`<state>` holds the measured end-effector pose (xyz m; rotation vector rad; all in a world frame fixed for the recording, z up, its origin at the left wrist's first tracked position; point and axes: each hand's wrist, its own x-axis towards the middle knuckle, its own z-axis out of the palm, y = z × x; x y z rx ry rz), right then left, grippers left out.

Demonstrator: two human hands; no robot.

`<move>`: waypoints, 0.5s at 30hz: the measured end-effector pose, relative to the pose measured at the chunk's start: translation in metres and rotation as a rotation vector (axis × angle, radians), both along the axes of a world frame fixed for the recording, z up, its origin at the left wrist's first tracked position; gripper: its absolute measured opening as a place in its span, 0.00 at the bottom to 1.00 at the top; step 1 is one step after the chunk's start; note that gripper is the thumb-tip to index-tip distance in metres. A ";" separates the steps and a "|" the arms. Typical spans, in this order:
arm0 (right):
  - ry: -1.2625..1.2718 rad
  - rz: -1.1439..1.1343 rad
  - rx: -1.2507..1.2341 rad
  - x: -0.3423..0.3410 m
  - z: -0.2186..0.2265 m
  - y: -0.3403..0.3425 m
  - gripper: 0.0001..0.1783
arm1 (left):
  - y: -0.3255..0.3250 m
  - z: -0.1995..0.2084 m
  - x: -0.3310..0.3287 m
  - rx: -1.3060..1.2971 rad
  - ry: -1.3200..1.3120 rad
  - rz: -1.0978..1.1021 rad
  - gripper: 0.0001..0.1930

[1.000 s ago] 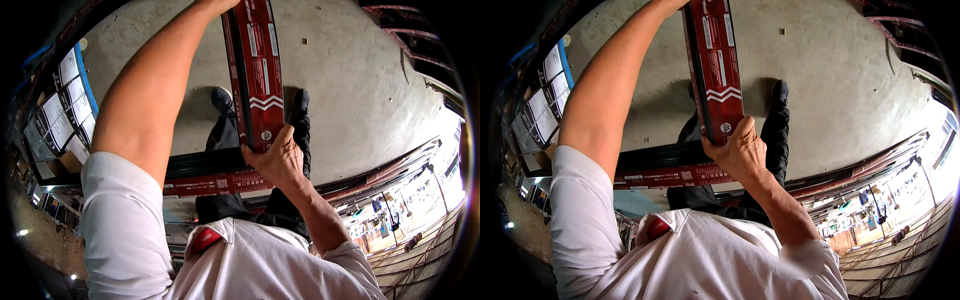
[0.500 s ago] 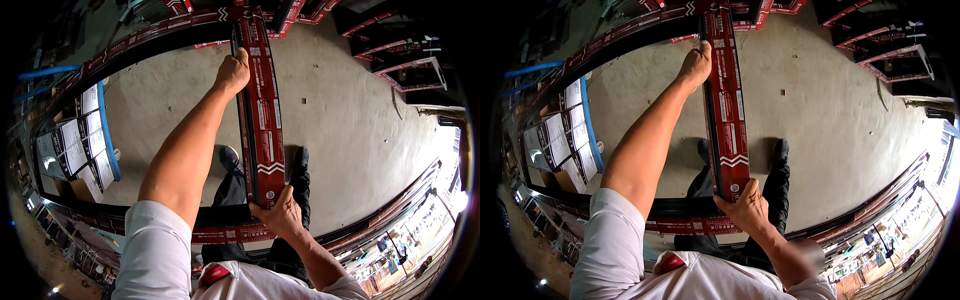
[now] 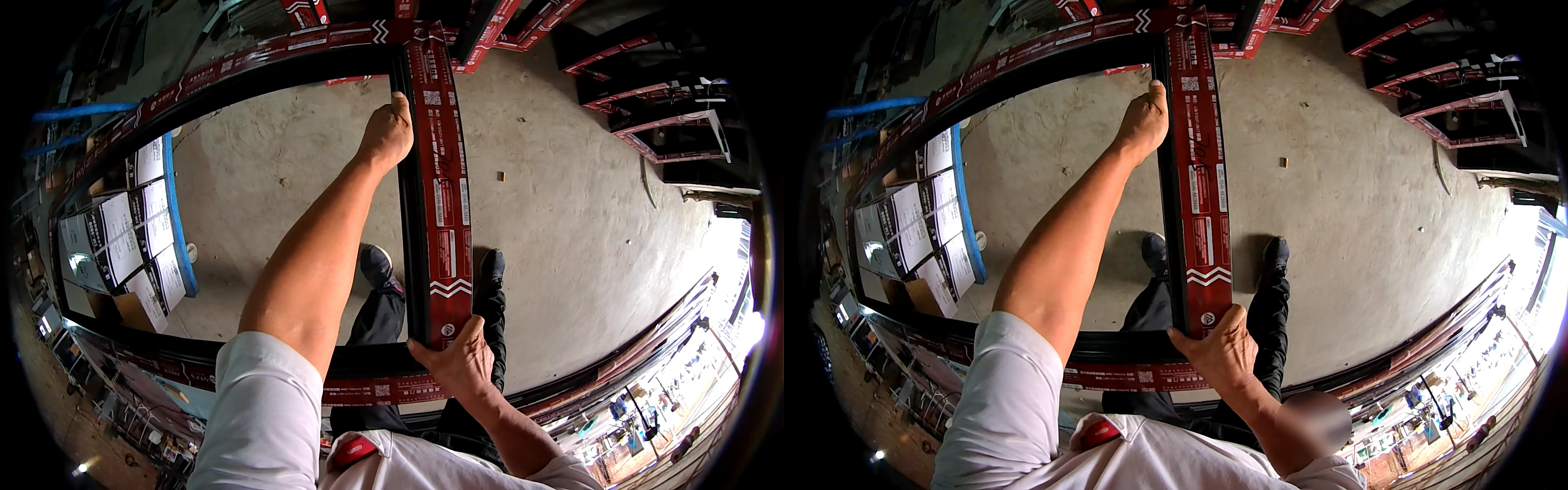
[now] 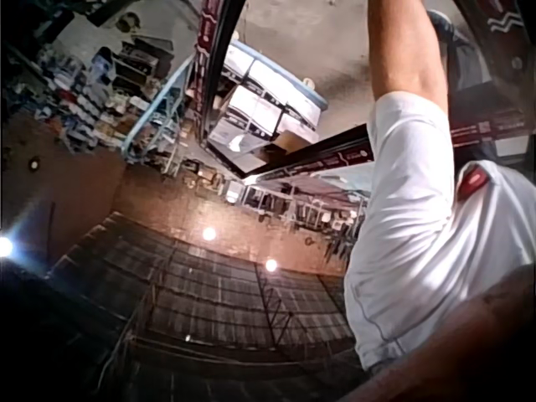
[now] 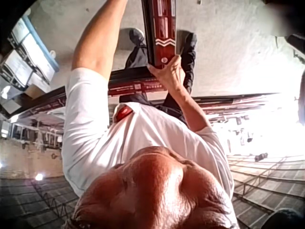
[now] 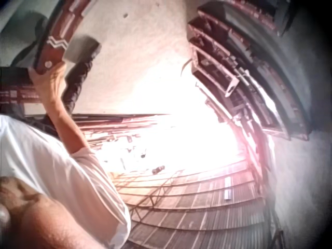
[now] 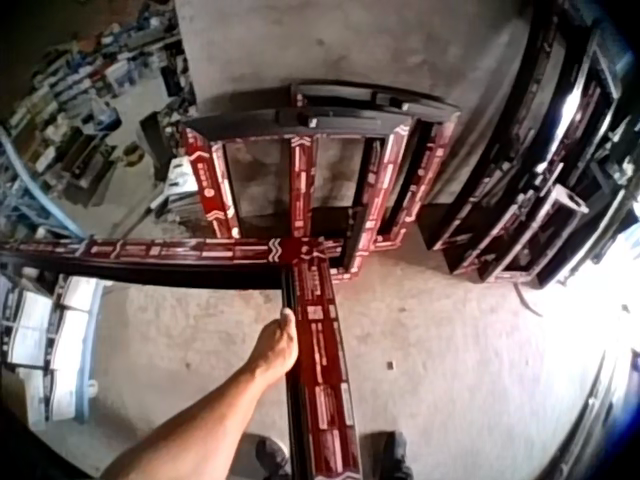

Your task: The person cuts a red aluminum profile with a miter saw, then fits the cut piece into a window frame on the floor. They measure the frame diagonally with a tape measure to check alignment, repeating the measurement after adjusting the frame.

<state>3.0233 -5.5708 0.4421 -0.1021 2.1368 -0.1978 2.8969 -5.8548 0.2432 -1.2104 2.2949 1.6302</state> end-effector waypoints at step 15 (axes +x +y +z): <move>0.008 0.028 -0.042 0.001 -0.006 0.005 0.49 | 0.004 0.004 -0.002 -0.088 -0.046 -0.027 0.40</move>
